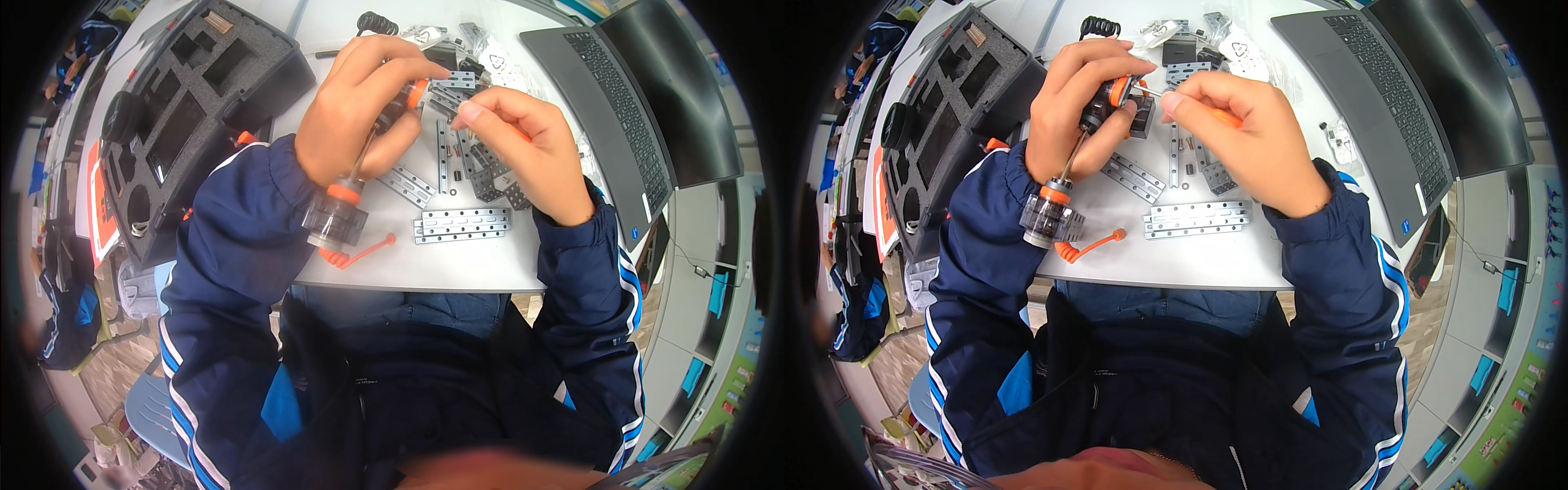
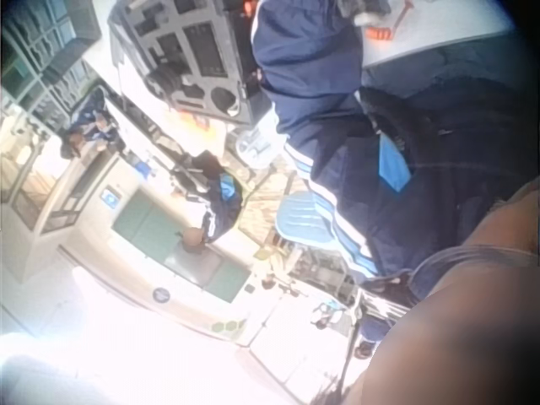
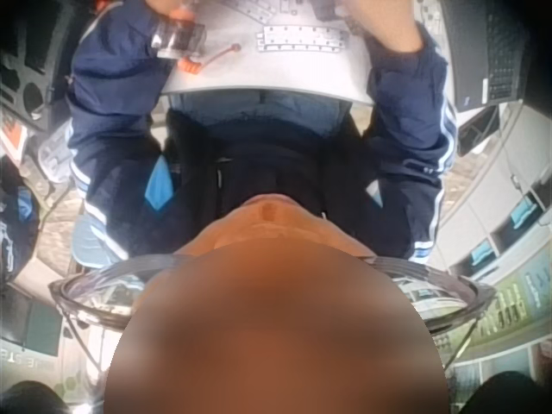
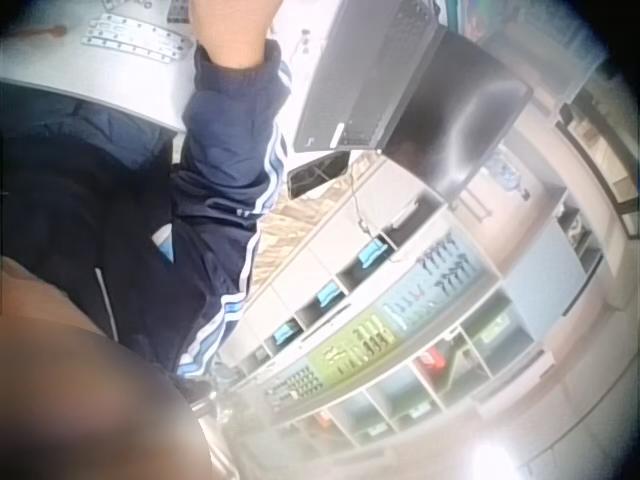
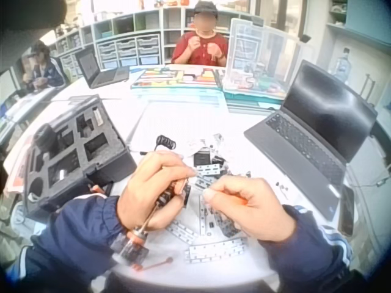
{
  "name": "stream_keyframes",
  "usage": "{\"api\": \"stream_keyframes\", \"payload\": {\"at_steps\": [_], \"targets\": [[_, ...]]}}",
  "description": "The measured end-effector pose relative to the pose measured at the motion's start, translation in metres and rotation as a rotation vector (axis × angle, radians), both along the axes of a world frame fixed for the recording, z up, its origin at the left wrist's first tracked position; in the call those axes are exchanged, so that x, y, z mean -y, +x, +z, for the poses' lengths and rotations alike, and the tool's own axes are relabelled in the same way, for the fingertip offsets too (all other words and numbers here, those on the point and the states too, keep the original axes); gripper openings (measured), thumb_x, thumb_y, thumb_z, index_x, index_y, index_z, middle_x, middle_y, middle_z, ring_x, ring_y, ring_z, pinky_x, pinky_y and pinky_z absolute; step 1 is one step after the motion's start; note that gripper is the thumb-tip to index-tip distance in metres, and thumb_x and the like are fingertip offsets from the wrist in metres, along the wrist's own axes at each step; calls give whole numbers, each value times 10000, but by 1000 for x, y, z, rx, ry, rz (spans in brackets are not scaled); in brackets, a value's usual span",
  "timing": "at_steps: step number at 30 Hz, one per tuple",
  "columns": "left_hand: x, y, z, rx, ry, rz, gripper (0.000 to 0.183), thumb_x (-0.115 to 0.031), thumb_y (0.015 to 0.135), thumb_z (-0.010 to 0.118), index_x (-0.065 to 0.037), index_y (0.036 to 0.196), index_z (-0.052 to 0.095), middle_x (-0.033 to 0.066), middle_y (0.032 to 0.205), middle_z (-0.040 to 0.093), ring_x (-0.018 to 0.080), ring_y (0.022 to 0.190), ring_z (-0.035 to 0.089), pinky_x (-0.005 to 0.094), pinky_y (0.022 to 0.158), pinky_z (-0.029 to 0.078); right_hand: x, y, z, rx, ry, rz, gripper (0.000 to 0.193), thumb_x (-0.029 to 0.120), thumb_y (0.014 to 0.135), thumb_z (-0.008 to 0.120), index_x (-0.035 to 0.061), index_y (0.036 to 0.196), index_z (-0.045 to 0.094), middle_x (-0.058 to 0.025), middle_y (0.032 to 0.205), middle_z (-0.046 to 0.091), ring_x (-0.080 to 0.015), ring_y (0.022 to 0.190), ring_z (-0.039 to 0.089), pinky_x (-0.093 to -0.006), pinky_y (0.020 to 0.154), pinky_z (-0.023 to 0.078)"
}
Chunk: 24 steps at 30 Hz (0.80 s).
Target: The person assembles a small electronic device using a screwdriver and pliers. They tighten screws on a motor housing, attach metal brackets, and connect wires to a circuit board. The person handles multiple small parts and tools on a white table.
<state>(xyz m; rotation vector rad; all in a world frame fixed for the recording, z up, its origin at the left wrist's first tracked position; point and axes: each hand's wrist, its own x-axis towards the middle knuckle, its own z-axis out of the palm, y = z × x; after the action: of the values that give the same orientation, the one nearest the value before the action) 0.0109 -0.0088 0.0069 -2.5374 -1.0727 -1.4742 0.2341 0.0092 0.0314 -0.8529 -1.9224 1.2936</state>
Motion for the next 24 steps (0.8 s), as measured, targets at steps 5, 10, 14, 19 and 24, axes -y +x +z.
{"api": "stream_keyframes", "payload": {"at_steps": [5,10,14,19,24], "targets": [[1,-1,1,-44,28,-28,400,43,701,636,-30,1088,705,150,1081,647,342,1105,648,429,996,508,-3,10,14,-40,-468,109,280,242,1024,573,20,917,705,64,600,437,-12,532,332,-207,504,255],[1,-1,0,-16,21,-27,408,44,702,636,-29,1098,703,150,1090,647,343,1104,649,428,993,511,-6,5,11,-8,-555,68,208,224,981,653,28,973,725,19,637,513,-55,527,428,-220,488,334],[1,-1,-1,17,-39,2,409,48,712,638,-32,1108,700,152,1104,648,349,1122,646,422,966,527,-1,-6,-3,159,762,-124,179,160,925,705,34,1050,721,-72,687,565,-184,569,555,-291,540,450],[-3,1,-2,33,43,-12,422,48,680,609,-26,1088,686,151,1093,617,318,960,596,379,837,512,6,3,1,297,686,-147,138,95,930,678,27,1045,712,-111,779,622,-254,644,634,-340,599,495],[0,-2,-1,-13,-14,23,407,41,722,646,-36,1119,696,157,1123,645,351,1137,636,416,947,529,5,-5,-2,158,617,-163,65,73,937,662,15,963,673,-113,800,630,-261,656,637,-341,610,496]]}}
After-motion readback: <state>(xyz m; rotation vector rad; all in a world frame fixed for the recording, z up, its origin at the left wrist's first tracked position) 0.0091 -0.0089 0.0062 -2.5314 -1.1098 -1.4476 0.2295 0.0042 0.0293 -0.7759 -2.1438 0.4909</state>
